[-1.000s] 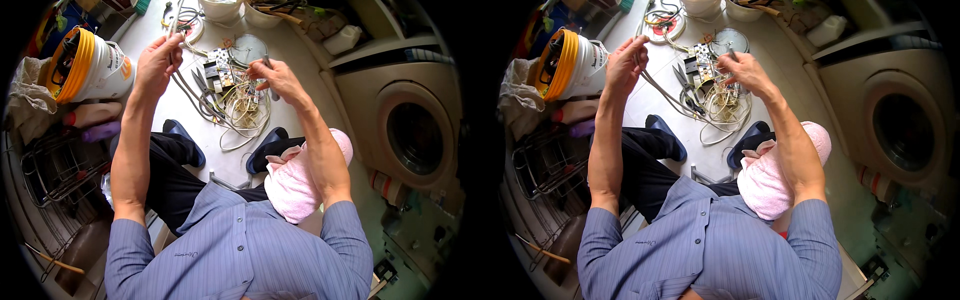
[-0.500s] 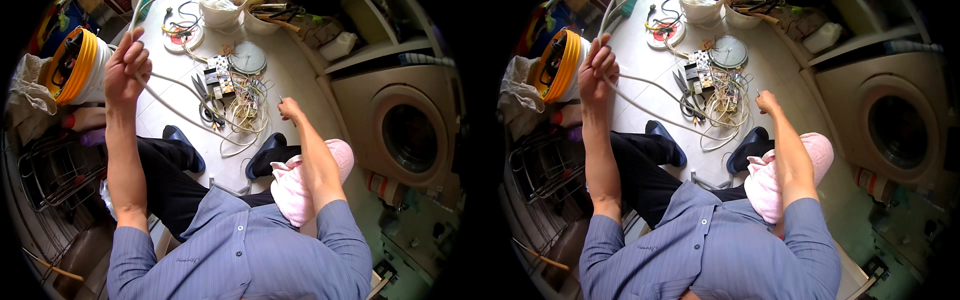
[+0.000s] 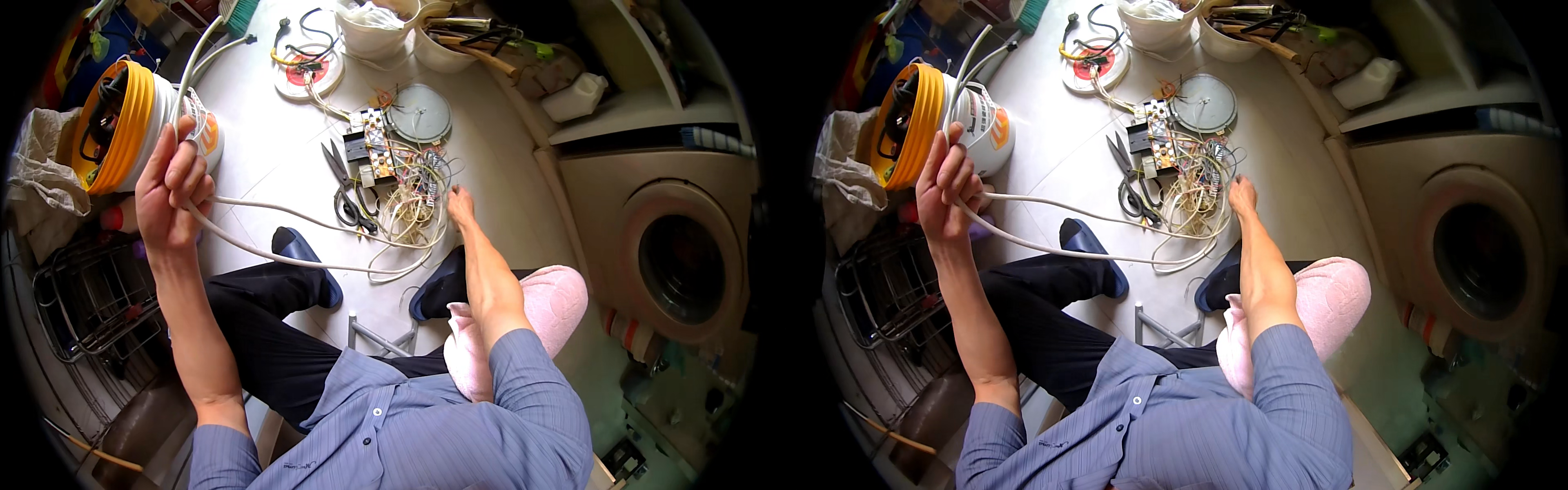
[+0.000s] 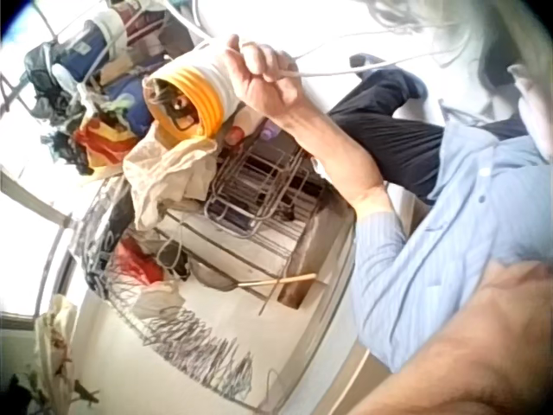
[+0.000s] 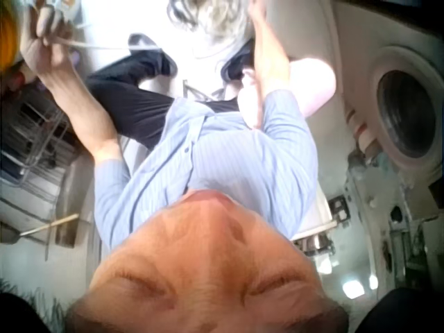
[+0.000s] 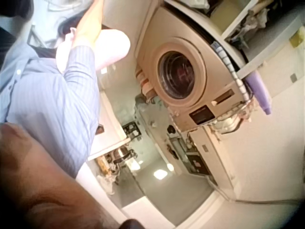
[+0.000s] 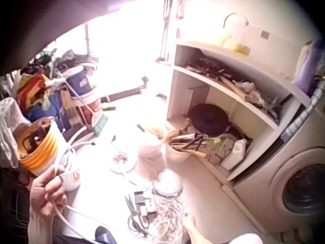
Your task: The person handles various electronic components and wires on the floor, using pliers to strip or cut wires, and picks up a cloth to wrap a circular heating element.
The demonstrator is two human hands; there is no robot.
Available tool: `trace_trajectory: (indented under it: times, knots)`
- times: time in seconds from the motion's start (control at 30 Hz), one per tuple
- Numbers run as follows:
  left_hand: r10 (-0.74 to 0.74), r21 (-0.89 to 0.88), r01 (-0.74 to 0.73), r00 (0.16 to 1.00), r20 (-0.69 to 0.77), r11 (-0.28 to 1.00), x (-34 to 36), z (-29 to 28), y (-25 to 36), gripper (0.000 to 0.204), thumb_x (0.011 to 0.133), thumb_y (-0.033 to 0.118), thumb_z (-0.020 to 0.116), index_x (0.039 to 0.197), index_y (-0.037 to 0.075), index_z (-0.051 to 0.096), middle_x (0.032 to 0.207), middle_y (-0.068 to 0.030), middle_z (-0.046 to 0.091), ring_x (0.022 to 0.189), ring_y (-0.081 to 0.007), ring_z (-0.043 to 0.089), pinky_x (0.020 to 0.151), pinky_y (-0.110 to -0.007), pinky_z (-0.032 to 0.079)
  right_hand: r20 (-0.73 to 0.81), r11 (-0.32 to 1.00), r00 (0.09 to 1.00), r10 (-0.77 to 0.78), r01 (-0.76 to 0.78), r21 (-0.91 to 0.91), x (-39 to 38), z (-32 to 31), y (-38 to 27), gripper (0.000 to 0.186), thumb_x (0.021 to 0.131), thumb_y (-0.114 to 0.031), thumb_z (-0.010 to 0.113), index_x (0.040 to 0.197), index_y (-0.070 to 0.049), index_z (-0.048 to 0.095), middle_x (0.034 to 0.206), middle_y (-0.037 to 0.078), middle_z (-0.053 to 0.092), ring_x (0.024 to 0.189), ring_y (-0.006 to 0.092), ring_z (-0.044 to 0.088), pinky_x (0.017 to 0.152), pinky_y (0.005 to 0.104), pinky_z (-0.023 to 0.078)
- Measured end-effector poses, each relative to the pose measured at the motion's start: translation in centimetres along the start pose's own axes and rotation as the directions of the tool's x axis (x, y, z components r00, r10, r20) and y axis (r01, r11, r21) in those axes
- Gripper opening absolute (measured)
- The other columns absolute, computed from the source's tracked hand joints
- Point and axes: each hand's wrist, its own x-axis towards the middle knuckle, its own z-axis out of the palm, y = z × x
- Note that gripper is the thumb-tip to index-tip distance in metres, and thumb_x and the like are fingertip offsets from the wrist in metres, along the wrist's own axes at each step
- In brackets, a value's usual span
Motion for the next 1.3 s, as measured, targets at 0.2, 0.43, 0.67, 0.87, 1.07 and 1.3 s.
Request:
trace_trajectory:
  times: [0.2,0.43,0.67,0.87,1.07,1.3]
  knots:
    - [0.011,0.167,0.002,0.997,-0.078,0.986,1.2,0.0,-1.3,0.039,0.111,0.023,0.030,0.127,-0.005,0.052,0.062,0.0009,0.044,0.044,-0.0041,0.034,0.040,-0.018,0.027,0.336,0.930,0.909,0.244,-0.318,0.183,-2.0,0.0,-4.3,0.037,0.083,-0.031,0.066,0.100,0.002,0.068,0.085,0.018,0.070,0.079,0.0300,0.067,0.073,0.0412,0.051]
    - [-0.069,0.213,0.074,0.997,-0.033,0.974,2.9,1.0,-2.9,0.032,0.108,0.022,0.039,0.119,-0.002,0.056,0.061,0.0028,0.048,0.045,-0.0032,0.037,0.041,-0.018,0.028,0.362,0.975,0.932,-0.033,-0.049,0.215,-0.5,-7.6,-14.5,0.024,0.080,-0.025,0.065,0.084,-0.002,0.068,0.068,0.006,0.062,0.062,0.0164,0.057,0.056,0.0349,0.045]
    - [-0.064,0.290,0.102,0.988,-0.139,0.951,2.6,2.5,-4.0,0.030,0.107,0.023,0.044,0.113,-0.001,0.060,0.062,0.0006,0.052,0.046,-0.0047,0.041,0.042,-0.018,0.031,0.444,0.958,0.849,-0.286,0.250,0.139,-4.1,-20.8,-25.8,0.021,0.084,-0.022,0.066,0.073,-0.005,0.066,0.062,-0.001,0.058,0.053,0.0073,0.047,0.048,0.0267,0.035]
    - [-0.075,0.308,0.111,0.989,-0.125,0.945,1.9,2.3,-4.6,0.025,0.104,0.023,0.051,0.107,0.000,0.063,0.064,-0.0017,0.057,0.046,-0.0054,0.049,0.041,-0.016,0.037,0.460,0.976,0.862,-0.214,0.203,0.075,-5.9,-22.1,-25.3,0.019,0.082,-0.019,0.065,0.074,-0.002,0.065,0.063,0.001,0.060,0.056,0.0094,0.052,0.052,0.0286,0.040]
    - [-0.053,0.491,0.117,0.988,-0.142,0.863,1.4,2.1,-5.2,0.016,0.098,0.020,0.063,0.093,0.005,0.064,0.064,-0.0014,0.061,0.046,-0.0044,0.050,0.038,-0.017,0.030,0.552,0.986,0.826,-0.116,0.161,-0.033,-6.9,-19.1,-20.5,0.011,0.078,-0.015,0.065,0.078,-0.004,0.065,0.063,0.003,0.063,0.055,0.0108,0.055,0.050,0.0284,0.042]
    - [-0.106,0.634,0.156,0.987,-0.117,0.757,2.3,1.6,-6.3,0.016,0.096,0.022,0.066,0.087,0.009,0.061,0.065,-0.0006,0.062,0.050,-0.0047,0.053,0.042,-0.018,0.032,0.780,0.989,0.625,0.025,0.100,-0.111,-11.9,-14.3,-18.2,0.018,0.080,-0.017,0.067,0.091,-0.003,0.068,0.074,0.006,0.068,0.061,0.0146,0.063,0.052,0.0310,0.054]
